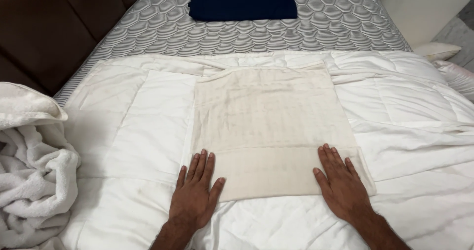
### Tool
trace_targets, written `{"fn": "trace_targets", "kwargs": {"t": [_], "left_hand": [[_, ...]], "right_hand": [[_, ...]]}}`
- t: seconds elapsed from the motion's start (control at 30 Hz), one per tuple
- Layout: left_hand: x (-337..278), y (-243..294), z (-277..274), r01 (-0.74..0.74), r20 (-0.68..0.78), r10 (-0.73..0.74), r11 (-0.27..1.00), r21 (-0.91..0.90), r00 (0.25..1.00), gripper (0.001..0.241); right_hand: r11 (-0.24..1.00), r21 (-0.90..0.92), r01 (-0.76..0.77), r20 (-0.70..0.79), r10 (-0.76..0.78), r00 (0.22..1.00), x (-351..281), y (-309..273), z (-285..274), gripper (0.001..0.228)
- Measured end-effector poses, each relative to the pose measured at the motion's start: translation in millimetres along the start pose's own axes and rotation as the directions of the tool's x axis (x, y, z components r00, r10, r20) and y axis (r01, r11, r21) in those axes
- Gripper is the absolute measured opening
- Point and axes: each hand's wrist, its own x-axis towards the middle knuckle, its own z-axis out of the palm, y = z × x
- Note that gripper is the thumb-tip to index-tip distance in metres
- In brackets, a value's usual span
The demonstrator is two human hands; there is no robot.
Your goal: The person folds a white towel on a bed. They spread the towel flat, fold it in half lengthwise, then fold it into thirds, and finally fold it in half again to create a compact rectangle.
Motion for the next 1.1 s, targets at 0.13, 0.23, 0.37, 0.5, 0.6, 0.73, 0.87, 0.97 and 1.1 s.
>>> {"fn": "trace_targets", "kwargs": {"t": [0.13,0.23,0.37,0.5,0.6,0.73,0.87,0.97,1.1], "left_hand": [[8.4,-6.3,2.8,-0.012,-0.125,0.007,0.999,-0.04,0.992,0.069],[16.1,-9.6,-5.6,0.004,-0.26,-0.009,1.0,-0.019,0.966,0.067],[29.9,-18.2,-19.2,0.072,-0.23,-0.08,0.996,-0.042,0.97,0.062],[35.9,-27.6,-12.5,0.095,-0.297,-0.091,0.995,-0.001,0.95,0.049],[29.5,-21.6,-18.7,0.162,-0.277,-0.178,0.983,-0.08,0.944,0.059],[38.7,-6.8,-1.5,0.105,-0.34,-0.096,0.994,0.008,0.936,0.071],[32.1,31.9,-20.0,-0.123,-0.192,0.1,0.986,-0.111,0.976,0.064],[37.8,21.2,-3.8,-0.076,-0.097,0.066,0.992,-0.098,0.993,0.073],[36.0,19.0,1.0,-0.051,-0.106,0.045,0.997,-0.053,0.993,0.076]], "right_hand": [[0.999,0.038,0.031,-0.072,-0.028,0.997,7.6,18.9,-3.8,0.062],[0.998,0.007,0.057,-0.067,-0.056,0.996,14.2,32.5,-19.5,0.054],[0.978,-0.184,0.095,0.019,-0.093,0.995,18.9,50.9,-41.5,0.057],[0.982,-0.182,0.057,0.067,-0.045,0.997,19.9,51.2,-47.6,0.06],[0.996,-0.07,-0.057,0.057,0.061,0.996,21.0,59.6,-30.5,0.056],[0.994,-0.071,0.081,-0.179,-0.092,0.979,17.2,40.7,-20.9,0.056],[0.98,-0.053,0.19,-0.103,-0.194,0.975,14.4,5.7,-12.6,0.067],[0.984,-0.071,0.164,-0.051,-0.167,0.985,12.0,2.5,-4.0,0.076],[0.989,-0.084,0.124,-0.043,-0.128,0.991,10.8,6.9,-6.1,0.078]]}}
